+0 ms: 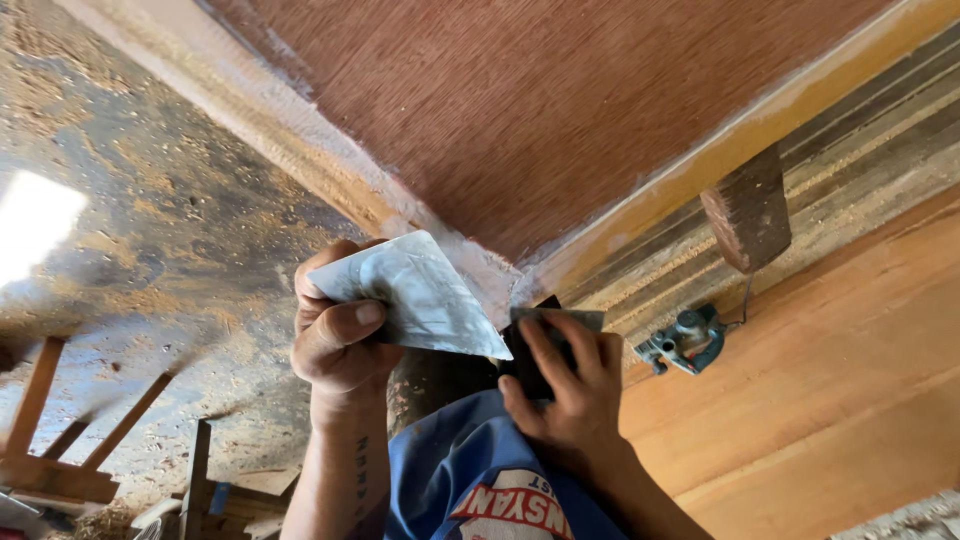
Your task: The person applies white wood filler along the edge of a wooden panel, spreading it with a flexible spreader held in one hand while carrying filler on a second spreader. They squeeze filler from a red tube onto the spreader, then scoop more filler from a can using a stick and load it onto the spreader.
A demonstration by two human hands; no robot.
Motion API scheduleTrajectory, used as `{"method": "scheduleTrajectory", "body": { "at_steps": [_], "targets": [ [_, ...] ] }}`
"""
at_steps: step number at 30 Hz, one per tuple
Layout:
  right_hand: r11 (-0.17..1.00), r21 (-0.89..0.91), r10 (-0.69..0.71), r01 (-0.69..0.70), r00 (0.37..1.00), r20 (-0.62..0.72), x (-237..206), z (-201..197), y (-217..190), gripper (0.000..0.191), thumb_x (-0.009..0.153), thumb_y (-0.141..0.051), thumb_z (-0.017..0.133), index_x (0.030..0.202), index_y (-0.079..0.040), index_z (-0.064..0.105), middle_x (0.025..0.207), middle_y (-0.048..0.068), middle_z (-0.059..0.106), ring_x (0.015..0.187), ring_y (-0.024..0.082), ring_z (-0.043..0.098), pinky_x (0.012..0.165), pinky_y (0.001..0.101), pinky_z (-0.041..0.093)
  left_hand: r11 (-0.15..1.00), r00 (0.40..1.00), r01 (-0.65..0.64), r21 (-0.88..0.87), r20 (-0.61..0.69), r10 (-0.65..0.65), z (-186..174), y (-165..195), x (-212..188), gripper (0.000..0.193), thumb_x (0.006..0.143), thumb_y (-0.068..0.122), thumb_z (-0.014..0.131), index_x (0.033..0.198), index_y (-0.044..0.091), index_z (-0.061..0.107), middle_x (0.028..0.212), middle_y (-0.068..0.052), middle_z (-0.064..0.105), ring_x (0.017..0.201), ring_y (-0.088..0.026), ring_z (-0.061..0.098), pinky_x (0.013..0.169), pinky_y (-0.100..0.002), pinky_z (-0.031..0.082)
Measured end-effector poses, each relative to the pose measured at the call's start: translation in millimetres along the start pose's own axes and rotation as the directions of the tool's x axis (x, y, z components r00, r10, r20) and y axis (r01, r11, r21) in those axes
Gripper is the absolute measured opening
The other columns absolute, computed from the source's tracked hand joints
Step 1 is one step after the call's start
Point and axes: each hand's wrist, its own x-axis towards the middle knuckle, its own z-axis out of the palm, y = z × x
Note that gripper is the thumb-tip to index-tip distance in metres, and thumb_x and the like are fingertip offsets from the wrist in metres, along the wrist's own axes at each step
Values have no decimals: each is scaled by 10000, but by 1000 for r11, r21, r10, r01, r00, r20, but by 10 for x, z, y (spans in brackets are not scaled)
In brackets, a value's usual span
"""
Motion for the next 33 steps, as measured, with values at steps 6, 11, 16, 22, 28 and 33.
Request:
{"method": "scheduleTrajectory", "body": {
  "at_steps": [6,11,16,22,28,33],
  "targets": [
    [996,-64,-68,63,994,-87,86,13,126,556,907,-358,737,1367,-62,633,1388,153,561,1155,378,485,1014,504,411,994,989,-104,15,-100,105,-14,-40,-377,152,701,20,601,825,25,514,804,-106,605,770,-217,590,783,-311,502],
    [980,-133,-154,148,987,-37,-304,230,218,501,875,-341,706,1324,-122,674,1371,98,570,1143,370,495,978,525,417,976,977,-211,-45,4,212,-140,-242,-937,72,805,-15,596,863,4,558,842,-122,642,796,-217,634,805,-302,525],
    [997,-30,-61,66,988,139,-833,154,394,480,819,-328,683,1264,-150,712,1317,75,625,1183,382,517,944,556,440,968,939,-244,61,-235,251,-37,-579,-1538,417,697,21,552,1092,-54,664,975,-161,692,910,-277,715,913,-379,595],
    [-196,956,110,-219,964,244,-1766,-406,799,613,944,-295,615,1493,-41,519,1364,134,636,1219,278,593,927,474,515,947,973,-125,296,-149,175,275,-1101,-2208,426,766,-63,518,1162,-90,671,983,-172,726,846,-265,723,818,-384,613],
    [-227,964,100,-141,981,167,-2654,-756,888,632,975,-292,578,1536,-36,439,1372,117,606,1198,238,601,947,422,515,942,995,-98,320,26,95,643,-1732,-2474,317,843,-83,549,1137,-82,668,945,-127,720,801,-214,710,746,-374,601],
    [232,936,147,-264,961,234,-3024,-836,889,495,983,-246,553,1439,-56,564,1204,115,628,1006,222,567,838,376,496,936,994,-60,348,111,22,1010,-1883,-2529,253,857,-64,558,1077,-65,685,912,-119,732,756,-210,703,697,-369,592]
  ]
}}
